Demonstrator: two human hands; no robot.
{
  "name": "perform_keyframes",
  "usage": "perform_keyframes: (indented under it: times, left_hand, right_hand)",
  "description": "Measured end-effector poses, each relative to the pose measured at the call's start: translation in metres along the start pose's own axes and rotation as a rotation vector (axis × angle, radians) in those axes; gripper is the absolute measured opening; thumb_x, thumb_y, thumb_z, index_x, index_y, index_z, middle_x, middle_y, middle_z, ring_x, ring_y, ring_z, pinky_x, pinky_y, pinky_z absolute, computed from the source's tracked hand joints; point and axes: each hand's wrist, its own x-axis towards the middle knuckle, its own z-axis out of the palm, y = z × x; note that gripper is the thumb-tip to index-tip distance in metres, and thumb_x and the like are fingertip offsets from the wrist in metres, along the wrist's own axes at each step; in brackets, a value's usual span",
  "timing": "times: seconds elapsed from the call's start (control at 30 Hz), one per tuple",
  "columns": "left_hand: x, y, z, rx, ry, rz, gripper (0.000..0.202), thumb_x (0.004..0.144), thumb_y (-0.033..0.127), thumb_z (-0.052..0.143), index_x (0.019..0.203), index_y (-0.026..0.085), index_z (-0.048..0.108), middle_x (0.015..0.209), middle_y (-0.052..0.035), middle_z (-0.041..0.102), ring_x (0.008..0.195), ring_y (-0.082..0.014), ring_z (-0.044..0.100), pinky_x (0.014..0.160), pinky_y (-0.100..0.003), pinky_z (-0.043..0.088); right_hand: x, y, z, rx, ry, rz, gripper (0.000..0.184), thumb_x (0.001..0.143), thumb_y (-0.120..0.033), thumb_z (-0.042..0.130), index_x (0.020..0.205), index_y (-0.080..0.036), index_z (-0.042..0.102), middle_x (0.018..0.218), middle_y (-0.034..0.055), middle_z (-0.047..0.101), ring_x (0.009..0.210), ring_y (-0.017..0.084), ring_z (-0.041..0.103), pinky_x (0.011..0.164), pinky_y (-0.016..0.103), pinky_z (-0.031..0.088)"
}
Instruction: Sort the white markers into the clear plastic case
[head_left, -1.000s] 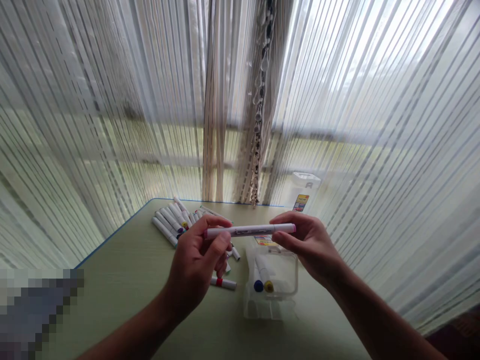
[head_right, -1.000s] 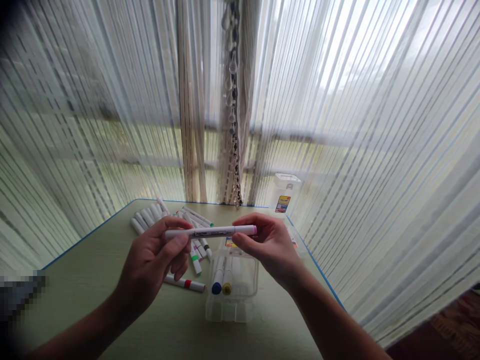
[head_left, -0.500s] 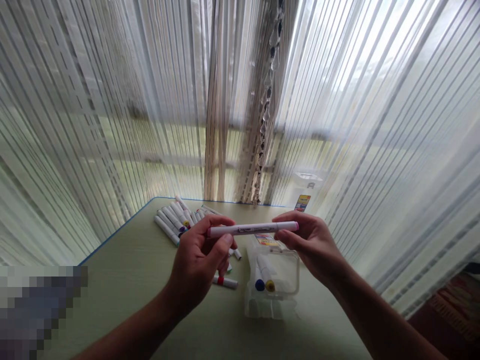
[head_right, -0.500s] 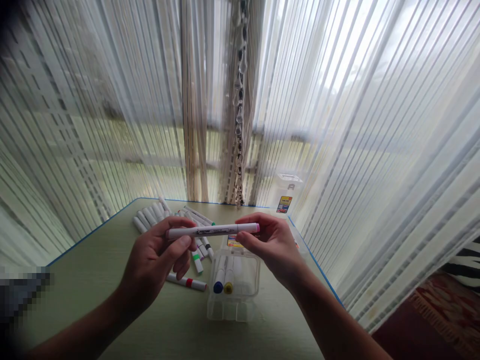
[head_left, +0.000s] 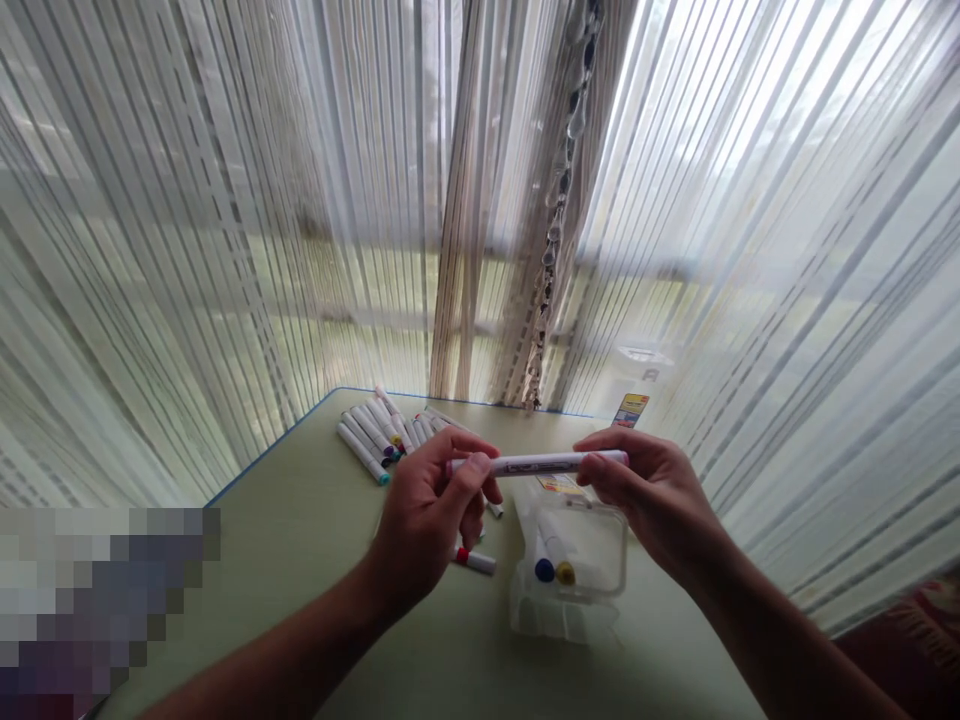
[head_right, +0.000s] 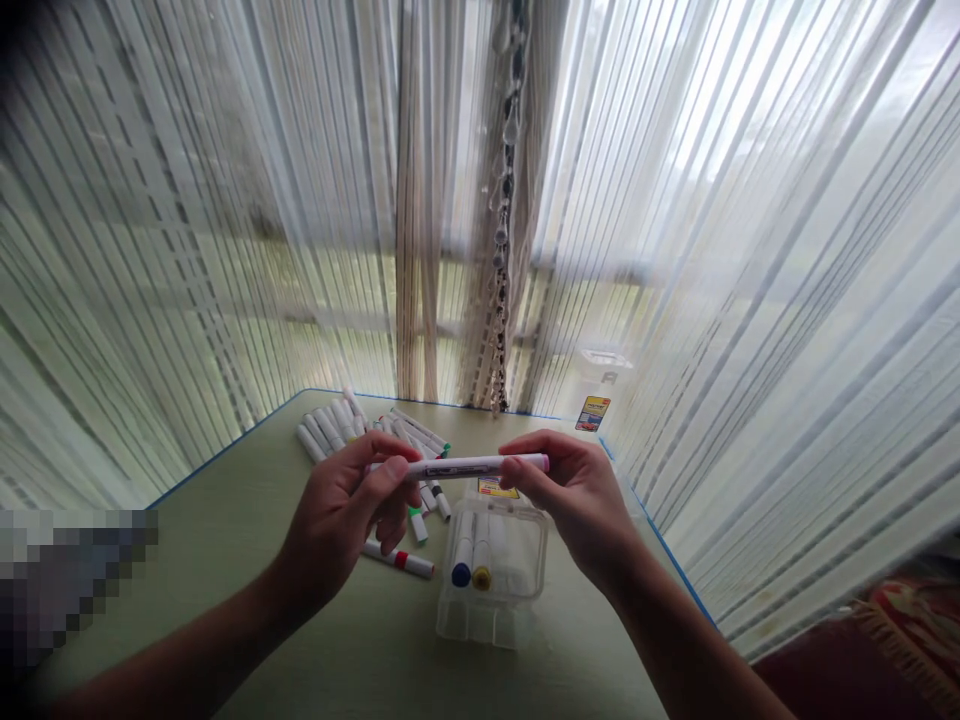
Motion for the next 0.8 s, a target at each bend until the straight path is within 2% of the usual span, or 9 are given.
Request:
perform_keyframes:
  times: [0.17, 0.27, 0.47, 0.63, 0.8]
  left_hand:
    - [0.0002, 0.0003, -0.0026, -0.083, -0.011, -0.008, 0.02, 0.091, 0.032, 0.058, 0.096, 0.013, 0.063, 0.068, -0.0016, 0.067, 0.04, -0.007, 0.046, 0.037, -0.02, 0.043]
    - [-0.0008, 0.0001, -0.0042, -0.12, -0.02, -0.013, 0.02, 0.089, 0.03, 0.058, 0.097, 0.012, 0.063, 0.069, -0.003, 0.067, 0.041, -0.0074, 0.047, 0.038, -0.021, 0.044]
    - [-0.0027, 0.001, -0.0039, -0.068, -0.021, -0.005, 0.017, 0.086, 0.025, 0.064, 0.1, 0.014, 0.062, 0.07, -0.0003, 0.066, 0.042, -0.0061, 0.045, 0.039, -0.019, 0.044]
    - [-0.0022, 0.0013, -0.0046, 0.026, -0.018, -0.015, 0.02, 0.085, 0.026, 0.069, 0.101, 0.016, 0.061, 0.069, 0.0019, 0.065, 0.041, -0.0071, 0.048, 0.036, -0.019, 0.044]
    - [-0.0006, 0.0012, -0.004, 0.021, -0.017, -0.012, 0.021, 0.087, 0.028, 0.07, 0.101, 0.015, 0.061, 0.068, 0.002, 0.066, 0.041, -0.0062, 0.048, 0.036, -0.018, 0.044]
  right_hand:
    - [0.0003, 0.0002, -0.0001, 0.026, 0.028, 0.018, 0.026, 0.066, -0.031, 0.091, 0.086, -0.018, 0.082, 0.061, 0.0018, 0.067, 0.049, 0.006, 0.044, 0.044, 0.018, 0.03]
    - [0.0001, -0.0012, 0.0003, 0.032, 0.027, 0.031, 0.028, 0.063, -0.031, 0.093, 0.086, -0.018, 0.082, 0.063, 0.0032, 0.069, 0.05, 0.008, 0.048, 0.044, 0.019, 0.033]
    - [0.0008, -0.0033, 0.0035, 0.023, 0.019, -0.017, 0.026, 0.063, -0.028, 0.092, 0.084, -0.019, 0.081, 0.067, 0.0032, 0.069, 0.057, 0.012, 0.057, 0.05, 0.023, 0.044]
    - [0.0005, -0.0019, 0.0032, 0.024, 0.001, -0.028, 0.024, 0.065, -0.027, 0.092, 0.084, -0.02, 0.08, 0.065, 0.001, 0.067, 0.056, 0.011, 0.056, 0.052, 0.023, 0.046]
    - [0.0, -0.0003, 0.0014, 0.0, -0.018, -0.026, 0.024, 0.068, -0.03, 0.09, 0.086, -0.019, 0.079, 0.067, 0.0017, 0.068, 0.056, 0.012, 0.057, 0.054, 0.026, 0.048]
